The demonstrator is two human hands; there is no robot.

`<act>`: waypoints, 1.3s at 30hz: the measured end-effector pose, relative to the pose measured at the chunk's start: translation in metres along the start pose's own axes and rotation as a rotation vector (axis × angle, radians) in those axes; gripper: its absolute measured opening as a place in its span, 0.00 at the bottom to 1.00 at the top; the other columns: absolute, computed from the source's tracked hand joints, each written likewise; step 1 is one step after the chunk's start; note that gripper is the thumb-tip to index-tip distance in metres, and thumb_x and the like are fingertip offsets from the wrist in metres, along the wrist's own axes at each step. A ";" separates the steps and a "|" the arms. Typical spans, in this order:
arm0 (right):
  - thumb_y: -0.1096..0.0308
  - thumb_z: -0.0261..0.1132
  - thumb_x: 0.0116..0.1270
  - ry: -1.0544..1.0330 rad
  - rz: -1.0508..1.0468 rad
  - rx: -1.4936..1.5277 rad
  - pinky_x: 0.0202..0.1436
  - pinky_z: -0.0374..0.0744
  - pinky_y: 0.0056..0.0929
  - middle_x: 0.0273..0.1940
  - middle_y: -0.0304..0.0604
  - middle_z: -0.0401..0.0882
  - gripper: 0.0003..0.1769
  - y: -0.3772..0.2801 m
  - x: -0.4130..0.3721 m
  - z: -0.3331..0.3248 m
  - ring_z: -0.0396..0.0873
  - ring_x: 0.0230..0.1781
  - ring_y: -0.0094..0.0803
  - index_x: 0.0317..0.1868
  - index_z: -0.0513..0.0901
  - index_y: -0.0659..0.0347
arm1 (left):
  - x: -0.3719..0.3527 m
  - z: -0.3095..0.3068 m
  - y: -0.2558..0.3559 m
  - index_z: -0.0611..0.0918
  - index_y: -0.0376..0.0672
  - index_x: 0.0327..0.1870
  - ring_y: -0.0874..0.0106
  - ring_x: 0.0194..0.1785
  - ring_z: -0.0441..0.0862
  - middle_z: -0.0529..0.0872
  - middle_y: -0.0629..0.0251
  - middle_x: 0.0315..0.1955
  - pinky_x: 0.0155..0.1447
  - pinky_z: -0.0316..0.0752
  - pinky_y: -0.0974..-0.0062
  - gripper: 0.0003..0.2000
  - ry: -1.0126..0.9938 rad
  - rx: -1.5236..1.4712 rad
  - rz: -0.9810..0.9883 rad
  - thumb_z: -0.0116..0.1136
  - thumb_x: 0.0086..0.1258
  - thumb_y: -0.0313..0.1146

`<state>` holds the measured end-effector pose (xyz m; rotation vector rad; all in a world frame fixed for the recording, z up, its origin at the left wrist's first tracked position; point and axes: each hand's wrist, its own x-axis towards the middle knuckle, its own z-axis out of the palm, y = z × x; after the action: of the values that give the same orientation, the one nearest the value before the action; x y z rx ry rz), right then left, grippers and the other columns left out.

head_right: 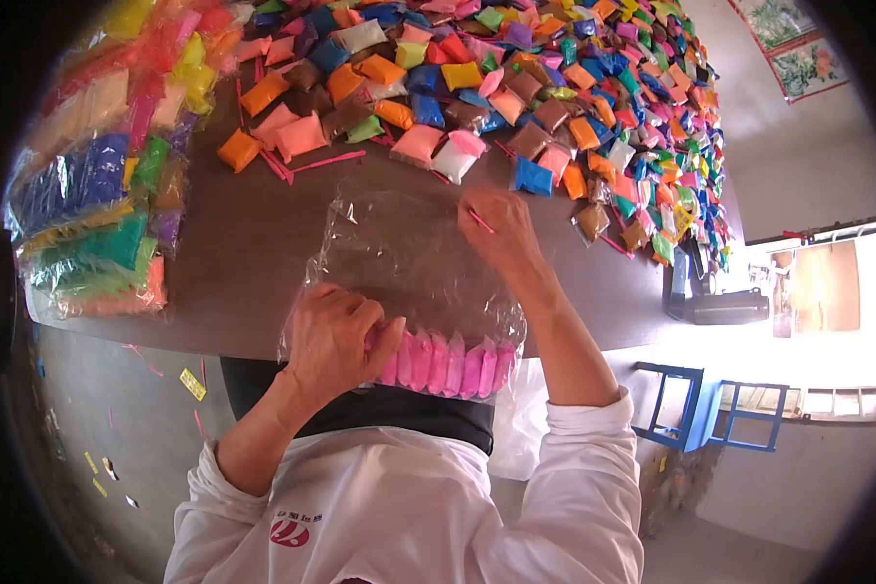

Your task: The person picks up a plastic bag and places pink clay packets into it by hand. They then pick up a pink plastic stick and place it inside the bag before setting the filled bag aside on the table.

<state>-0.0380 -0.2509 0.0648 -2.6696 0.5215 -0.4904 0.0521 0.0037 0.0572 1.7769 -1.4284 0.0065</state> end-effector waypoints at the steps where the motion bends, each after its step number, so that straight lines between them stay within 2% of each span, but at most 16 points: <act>1: 0.72 0.65 0.61 -0.029 0.029 0.002 0.39 0.78 0.46 0.30 0.53 0.79 0.05 -0.005 -0.004 -0.002 0.81 0.34 0.53 0.32 0.81 0.66 | -0.001 0.000 -0.001 0.75 0.46 0.17 0.64 0.21 0.79 0.78 0.67 0.13 0.40 0.73 0.66 0.15 -0.009 0.001 -0.006 0.68 0.62 0.34; 2: 0.72 0.65 0.62 -0.062 0.058 0.005 0.39 0.78 0.46 0.30 0.53 0.79 0.04 -0.010 -0.007 -0.002 0.81 0.34 0.53 0.32 0.82 0.66 | -0.001 0.000 -0.002 0.76 0.46 0.17 0.64 0.21 0.79 0.78 0.67 0.13 0.40 0.73 0.66 0.15 -0.002 -0.002 -0.004 0.68 0.62 0.34; 5: 0.72 0.66 0.62 0.013 0.035 0.115 0.41 0.78 0.45 0.32 0.51 0.80 0.04 -0.023 -0.021 0.004 0.81 0.36 0.51 0.36 0.84 0.64 | -0.003 0.001 -0.002 0.76 0.46 0.17 0.64 0.21 0.79 0.78 0.67 0.13 0.41 0.73 0.66 0.15 0.009 -0.018 -0.011 0.69 0.61 0.33; 8: 0.71 0.66 0.63 0.051 -0.028 0.018 0.42 0.79 0.46 0.33 0.50 0.81 0.05 -0.018 -0.019 0.010 0.81 0.38 0.51 0.38 0.85 0.63 | -0.002 0.002 -0.002 0.76 0.46 0.17 0.64 0.21 0.80 0.78 0.67 0.13 0.41 0.74 0.66 0.15 0.009 -0.019 -0.005 0.69 0.61 0.33; 13: 0.73 0.65 0.61 0.067 -0.107 -0.055 0.43 0.79 0.47 0.34 0.52 0.81 0.03 -0.010 -0.007 0.015 0.81 0.39 0.53 0.32 0.81 0.64 | -0.002 0.002 -0.003 0.76 0.46 0.18 0.63 0.21 0.80 0.78 0.67 0.13 0.41 0.73 0.66 0.14 0.007 -0.019 0.010 0.69 0.61 0.34; 17: 0.74 0.64 0.59 0.074 -0.141 -0.114 0.43 0.79 0.48 0.34 0.53 0.81 0.03 -0.010 -0.003 0.013 0.81 0.39 0.53 0.29 0.78 0.65 | -0.002 -0.001 0.001 0.77 0.44 0.19 0.62 0.23 0.81 0.81 0.62 0.15 0.43 0.75 0.65 0.15 -0.001 0.000 -0.018 0.67 0.64 0.36; 20: 0.74 0.64 0.60 0.160 -0.242 -0.112 0.43 0.79 0.48 0.34 0.53 0.82 0.02 0.005 -0.003 0.019 0.82 0.39 0.53 0.31 0.81 0.64 | -0.003 -0.002 0.001 0.77 0.44 0.19 0.62 0.23 0.82 0.81 0.62 0.15 0.43 0.75 0.65 0.15 0.003 0.005 -0.012 0.67 0.65 0.36; 26: 0.73 0.67 0.61 0.133 -0.044 -0.115 0.44 0.80 0.45 0.36 0.49 0.83 0.04 0.000 -0.015 0.007 0.82 0.40 0.50 0.35 0.85 0.62 | -0.007 0.001 -0.003 0.77 0.45 0.19 0.63 0.21 0.80 0.79 0.66 0.13 0.41 0.74 0.65 0.14 0.049 -0.008 0.011 0.69 0.62 0.34; 29: 0.71 0.68 0.62 0.140 -0.097 -0.133 0.46 0.80 0.43 0.36 0.47 0.85 0.05 -0.013 -0.027 0.015 0.84 0.41 0.48 0.38 0.87 0.61 | -0.008 0.002 -0.002 0.76 0.45 0.18 0.63 0.21 0.80 0.79 0.66 0.13 0.41 0.74 0.65 0.14 0.046 -0.026 0.004 0.69 0.62 0.34; 32: 0.71 0.69 0.63 0.148 -0.140 -0.272 0.49 0.79 0.42 0.38 0.46 0.84 0.05 -0.019 -0.024 0.014 0.83 0.42 0.47 0.39 0.86 0.60 | -0.005 0.000 -0.001 0.76 0.45 0.18 0.63 0.21 0.80 0.79 0.66 0.13 0.40 0.74 0.65 0.15 0.032 -0.019 0.001 0.69 0.61 0.34; 35: 0.71 0.68 0.63 0.109 -0.180 -0.262 0.50 0.77 0.42 0.39 0.46 0.83 0.05 -0.016 -0.020 0.013 0.81 0.42 0.46 0.39 0.85 0.60 | -0.005 -0.002 -0.001 0.76 0.45 0.18 0.63 0.21 0.79 0.78 0.66 0.13 0.40 0.74 0.66 0.15 0.017 -0.002 0.005 0.69 0.61 0.34; 39: 0.72 0.66 0.62 0.059 -0.260 -0.235 0.47 0.76 0.44 0.36 0.48 0.81 0.04 -0.012 -0.013 0.009 0.79 0.40 0.49 0.37 0.82 0.62 | -0.004 0.001 -0.001 0.76 0.45 0.17 0.63 0.21 0.79 0.78 0.66 0.13 0.40 0.74 0.66 0.15 0.028 -0.016 -0.004 0.69 0.61 0.34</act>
<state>-0.0417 -0.2323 0.0588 -2.9756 0.2615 -0.6166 0.0512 0.0065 0.0543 1.7602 -1.4021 0.0179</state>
